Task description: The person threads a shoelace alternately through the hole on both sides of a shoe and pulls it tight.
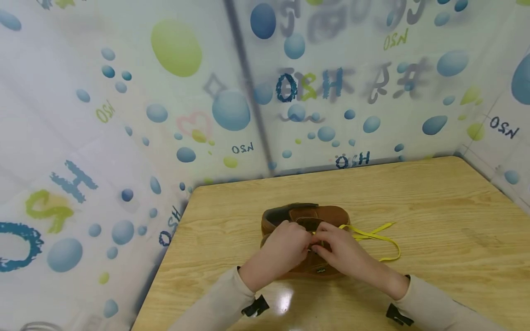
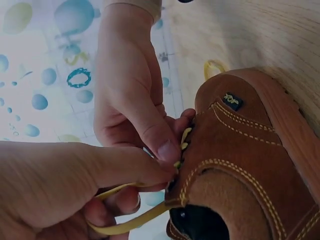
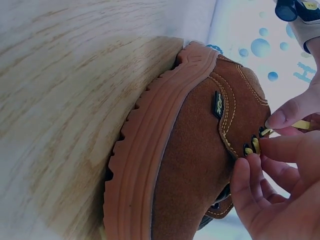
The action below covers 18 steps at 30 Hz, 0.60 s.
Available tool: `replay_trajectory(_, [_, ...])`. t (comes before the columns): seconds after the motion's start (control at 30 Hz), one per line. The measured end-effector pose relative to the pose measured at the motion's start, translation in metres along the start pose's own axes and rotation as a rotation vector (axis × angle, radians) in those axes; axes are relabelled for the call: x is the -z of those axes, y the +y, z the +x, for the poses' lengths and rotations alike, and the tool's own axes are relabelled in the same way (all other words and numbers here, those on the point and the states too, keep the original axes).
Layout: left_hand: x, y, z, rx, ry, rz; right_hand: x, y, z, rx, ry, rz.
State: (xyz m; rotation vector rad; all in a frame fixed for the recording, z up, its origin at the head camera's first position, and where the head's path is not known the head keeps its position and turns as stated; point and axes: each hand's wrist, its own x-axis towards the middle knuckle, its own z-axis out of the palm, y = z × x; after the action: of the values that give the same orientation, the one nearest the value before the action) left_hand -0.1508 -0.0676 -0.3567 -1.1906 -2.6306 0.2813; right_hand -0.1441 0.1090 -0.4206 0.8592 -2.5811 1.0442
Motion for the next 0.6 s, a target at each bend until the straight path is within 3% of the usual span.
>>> replay_trajectory(0.13, [0.003, 0.0049, 0.0024, 0.013, -0.021, 0.024, 0.0006, -0.0001, 0.0006, -0.009, -0.009, -0.013])
replay_trajectory(0.37, [0.0022, 0.0107, 0.0079, -0.02, 0.017, 0.091, 0.0008, 0.0005, 0.0005, -0.01, -0.003, -0.045])
replay_trajectory(0.6, [-0.0016, 0.0034, 0.0077, -0.018, -0.002, -0.028, 0.0001, 0.0011, -0.0003, -0.002, 0.003, -0.009])
